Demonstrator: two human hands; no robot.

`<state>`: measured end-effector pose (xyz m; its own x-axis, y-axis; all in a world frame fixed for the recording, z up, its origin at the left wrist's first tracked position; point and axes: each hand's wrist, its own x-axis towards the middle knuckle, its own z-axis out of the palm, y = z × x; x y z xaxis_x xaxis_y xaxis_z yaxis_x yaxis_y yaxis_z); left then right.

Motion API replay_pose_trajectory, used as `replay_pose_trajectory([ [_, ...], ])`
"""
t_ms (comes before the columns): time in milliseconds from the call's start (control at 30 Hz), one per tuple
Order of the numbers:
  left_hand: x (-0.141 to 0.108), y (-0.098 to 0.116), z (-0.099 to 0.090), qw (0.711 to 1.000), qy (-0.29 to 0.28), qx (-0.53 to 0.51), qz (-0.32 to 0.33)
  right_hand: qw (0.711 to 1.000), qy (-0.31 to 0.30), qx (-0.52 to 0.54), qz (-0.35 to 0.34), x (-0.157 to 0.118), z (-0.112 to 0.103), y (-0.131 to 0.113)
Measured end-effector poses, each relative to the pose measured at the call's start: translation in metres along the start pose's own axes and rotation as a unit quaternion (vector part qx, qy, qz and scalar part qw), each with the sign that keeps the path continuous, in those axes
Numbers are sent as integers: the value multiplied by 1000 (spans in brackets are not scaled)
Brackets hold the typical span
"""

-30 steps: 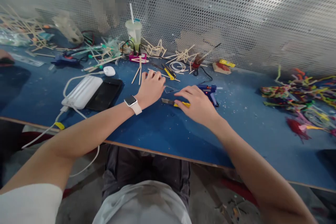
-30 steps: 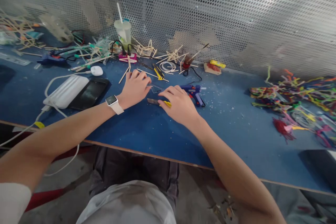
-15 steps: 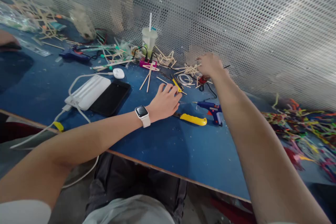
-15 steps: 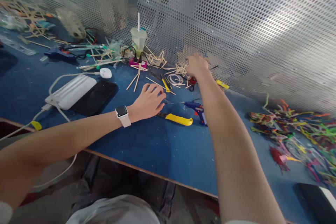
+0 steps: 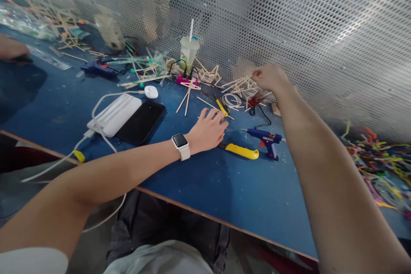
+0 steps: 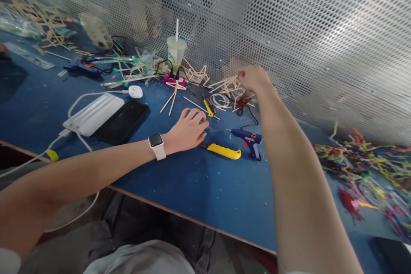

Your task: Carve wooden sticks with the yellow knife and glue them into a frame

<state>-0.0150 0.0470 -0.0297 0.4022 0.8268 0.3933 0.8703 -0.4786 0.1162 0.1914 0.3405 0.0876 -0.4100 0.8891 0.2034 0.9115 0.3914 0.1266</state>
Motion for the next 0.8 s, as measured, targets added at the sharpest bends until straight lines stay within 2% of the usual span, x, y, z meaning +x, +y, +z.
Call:
replay_pose_trajectory([
  [167,1,-1,-1,999,5,-31,-17,996,54,63,-31,-17,-20,-4],
  [333,1,-2,2,995,41,-86,-35,984,141,103,-32,-47,-32,-23],
  [433,3,-4,7,980,80,-167,-70,978,163,123,-41,-64,-38,-35],
  [500,6,-7,11,958,116,-239,-105,972,171,153,-47,-75,-44,-43],
  [667,15,-19,16,875,215,-398,-170,973,67,196,-102,-101,-64,-62],
  [800,18,-24,18,828,235,-468,-198,952,-12,251,-176,-115,-76,-71],
])
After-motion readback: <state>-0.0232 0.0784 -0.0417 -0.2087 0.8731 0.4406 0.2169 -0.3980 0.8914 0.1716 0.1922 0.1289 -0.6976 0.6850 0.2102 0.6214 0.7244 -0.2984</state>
